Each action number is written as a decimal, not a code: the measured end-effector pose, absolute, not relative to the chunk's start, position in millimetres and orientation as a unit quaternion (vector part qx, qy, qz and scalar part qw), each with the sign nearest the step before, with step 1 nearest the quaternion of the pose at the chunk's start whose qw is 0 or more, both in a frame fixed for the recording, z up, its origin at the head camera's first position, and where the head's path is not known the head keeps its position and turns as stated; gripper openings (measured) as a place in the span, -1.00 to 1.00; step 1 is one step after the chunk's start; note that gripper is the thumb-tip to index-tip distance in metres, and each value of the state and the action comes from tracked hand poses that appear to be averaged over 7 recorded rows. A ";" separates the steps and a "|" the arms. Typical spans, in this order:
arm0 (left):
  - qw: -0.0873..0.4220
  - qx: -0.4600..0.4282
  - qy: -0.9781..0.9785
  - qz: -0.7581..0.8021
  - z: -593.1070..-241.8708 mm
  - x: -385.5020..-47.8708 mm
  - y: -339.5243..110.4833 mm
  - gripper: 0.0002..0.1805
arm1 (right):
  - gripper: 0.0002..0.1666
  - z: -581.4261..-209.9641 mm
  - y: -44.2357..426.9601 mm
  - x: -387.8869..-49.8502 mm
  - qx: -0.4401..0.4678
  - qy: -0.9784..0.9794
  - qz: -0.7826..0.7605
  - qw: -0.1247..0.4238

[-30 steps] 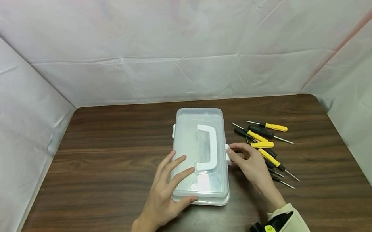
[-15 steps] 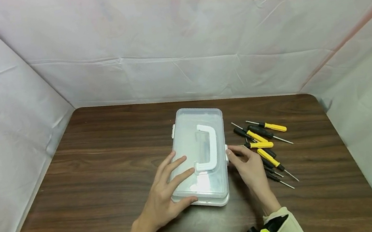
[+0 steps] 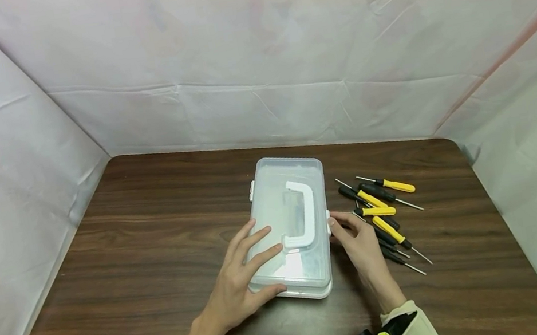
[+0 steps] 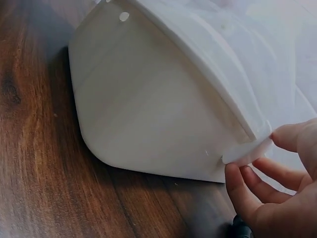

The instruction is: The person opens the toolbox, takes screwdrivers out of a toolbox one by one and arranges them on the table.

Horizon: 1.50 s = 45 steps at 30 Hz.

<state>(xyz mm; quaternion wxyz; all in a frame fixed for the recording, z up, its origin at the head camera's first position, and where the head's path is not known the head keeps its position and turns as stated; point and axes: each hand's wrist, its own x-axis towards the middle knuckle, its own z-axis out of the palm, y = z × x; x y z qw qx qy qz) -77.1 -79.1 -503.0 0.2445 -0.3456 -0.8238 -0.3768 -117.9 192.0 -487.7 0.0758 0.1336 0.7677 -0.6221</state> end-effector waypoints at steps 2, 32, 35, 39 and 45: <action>0.242 -0.345 -0.824 -0.378 -502.5 -76.8 -79.2 -0.35 | -0.38 -488.3 192.3 -117.2 0.132 0.763 -0.627 0.079; 0.200 -0.379 -0.805 -0.411 -488.0 -89.4 -166.4 -0.39 | -0.61 -496.4 129.4 -112.5 0.076 0.685 -0.721 0.067; 0.188 -0.384 -0.805 -0.411 -485.9 -90.7 -179.0 -0.37 | -0.63 -495.6 120.0 -111.4 0.074 0.677 -0.728 0.075; 0.178 -0.390 -0.803 -0.413 -483.6 -91.1 -194.5 -0.37 | -0.65 -494.5 108.0 -109.3 0.075 0.671 -0.732 0.092; 0.188 -0.399 -0.793 -0.421 -480.6 -91.6 -210.1 -0.35 | -0.65 -493.5 93.7 -105.2 0.071 0.668 -0.734 0.103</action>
